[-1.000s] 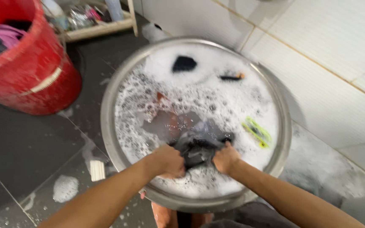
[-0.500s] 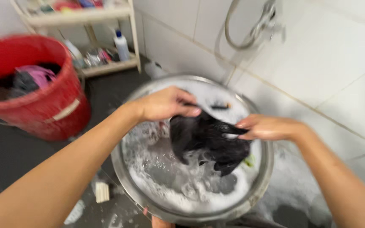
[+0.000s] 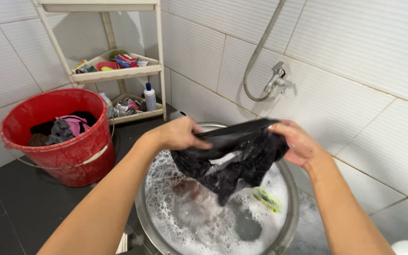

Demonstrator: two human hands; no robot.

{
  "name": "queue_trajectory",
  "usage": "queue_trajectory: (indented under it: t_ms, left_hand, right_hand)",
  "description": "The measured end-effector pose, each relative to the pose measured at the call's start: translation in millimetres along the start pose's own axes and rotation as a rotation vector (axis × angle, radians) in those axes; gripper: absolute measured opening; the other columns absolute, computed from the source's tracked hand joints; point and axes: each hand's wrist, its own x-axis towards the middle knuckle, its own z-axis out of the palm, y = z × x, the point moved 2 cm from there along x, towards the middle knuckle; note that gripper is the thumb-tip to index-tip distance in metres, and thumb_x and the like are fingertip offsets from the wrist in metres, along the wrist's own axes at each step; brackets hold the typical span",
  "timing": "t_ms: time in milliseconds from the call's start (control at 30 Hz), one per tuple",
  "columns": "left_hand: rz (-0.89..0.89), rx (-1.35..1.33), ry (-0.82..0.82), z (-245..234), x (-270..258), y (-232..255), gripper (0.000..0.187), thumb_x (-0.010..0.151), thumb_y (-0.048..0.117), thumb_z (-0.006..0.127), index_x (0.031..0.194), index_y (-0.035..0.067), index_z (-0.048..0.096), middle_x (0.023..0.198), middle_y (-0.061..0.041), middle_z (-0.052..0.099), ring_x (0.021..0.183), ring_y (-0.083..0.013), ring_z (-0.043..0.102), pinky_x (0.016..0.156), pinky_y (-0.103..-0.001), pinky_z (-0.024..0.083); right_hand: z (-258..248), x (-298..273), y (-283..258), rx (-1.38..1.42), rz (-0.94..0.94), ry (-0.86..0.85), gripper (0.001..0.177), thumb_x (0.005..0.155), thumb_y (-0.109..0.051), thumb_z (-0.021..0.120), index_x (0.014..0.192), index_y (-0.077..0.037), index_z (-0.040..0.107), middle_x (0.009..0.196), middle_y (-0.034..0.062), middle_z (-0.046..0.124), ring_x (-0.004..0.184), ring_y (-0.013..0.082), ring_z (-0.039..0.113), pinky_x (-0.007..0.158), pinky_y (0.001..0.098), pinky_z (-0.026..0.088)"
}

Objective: The person hand-washes clothes in a metal basin filled with soapy water. They scrub a grey garment with a green sponge, rinse it, and place it into a red bucket. They then wash a black garment by hand, scrubbing and wringing it before placing it in the bucket as well.

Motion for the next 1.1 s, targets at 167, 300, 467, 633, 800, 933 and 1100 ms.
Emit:
queue_trajectory:
  t_ms: [167,300,467,633,800,933,1100]
  left_hand:
    - [-0.018,-0.748,0.158,-20,5,-43,0.03,0.083,0.009,0.065,0.11,0.005,0.077,0.099,-0.007,0.078,0.089,-0.0182,0.07,0.083,-0.035,0.054]
    - [-0.214,-0.934,0.169,6,5,-34,0.028,0.094,0.02,0.059,0.115,0.005,0.069,0.107,-0.003,0.074,0.097,-0.0196,0.068,0.09,-0.042,0.053]
    - [-0.29,-1.746,0.3,74,10,-17,0.031,0.094,0.02,0.052,0.11,0.0,0.068,0.103,-0.015,0.078,0.094,-0.0303,0.074,0.091,-0.046,0.057]
    - [-0.233,-1.902,0.193,152,40,25,0.04,0.101,0.042,0.054,0.107,0.007,0.07,0.093,-0.01,0.072,0.082,-0.0271,0.068,0.08,-0.045,0.056]
    - [-0.386,-1.825,0.268,152,40,40,0.04,0.102,0.041,0.047,0.1,0.007,0.068,0.089,-0.012,0.071,0.078,-0.0266,0.068,0.072,-0.045,0.057]
    - [-0.338,-1.783,0.197,155,29,44,0.039,0.104,0.039,0.041,0.103,0.01,0.067,0.091,-0.012,0.07,0.08,-0.0278,0.064,0.074,-0.046,0.054]
    - [-0.289,-1.811,0.25,159,45,27,0.041,0.106,0.038,0.037,0.103,0.008,0.064,0.094,-0.011,0.071,0.091,-0.0264,0.066,0.089,-0.043,0.054]
  right_hand:
    - [4,-19,15,-0.516,0.392,0.085,0.044,0.093,-0.026,0.073,0.121,0.009,0.07,0.109,0.0117,0.077,0.107,0.0202,0.067,0.104,0.0396,0.046]
    - [17,-10,29,-0.181,0.281,0.136,0.044,0.093,-0.031,0.065,0.122,0.003,0.068,0.115,0.0094,0.077,0.109,0.0207,0.069,0.105,0.0395,0.048]
    - [40,4,30,0.548,-0.041,-0.025,0.032,0.101,-0.026,0.061,0.118,0.0,0.065,0.115,0.0115,0.072,0.105,0.0252,0.068,0.102,0.0428,0.05]
    - [93,8,28,0.112,-0.276,0.248,0.029,0.096,-0.017,0.064,0.125,-0.016,0.062,0.111,0.0078,0.072,0.1,0.022,0.067,0.092,0.0403,0.053]
    - [124,-19,65,-1.016,-0.657,0.316,0.037,0.091,-0.026,0.062,0.118,-0.001,0.068,0.092,0.0288,0.071,0.089,0.0441,0.067,0.077,0.0474,0.053]
    - [104,15,70,-1.509,-0.452,0.503,0.042,0.096,-0.038,0.061,0.086,0.002,0.07,0.073,0.0303,0.065,0.07,0.049,0.064,0.067,0.0559,0.05]
    - [111,-13,75,-1.2,-0.511,0.519,0.059,0.094,-0.044,0.061,0.066,0.007,0.065,0.066,0.0332,0.06,0.065,0.0505,0.062,0.061,0.0557,0.048]
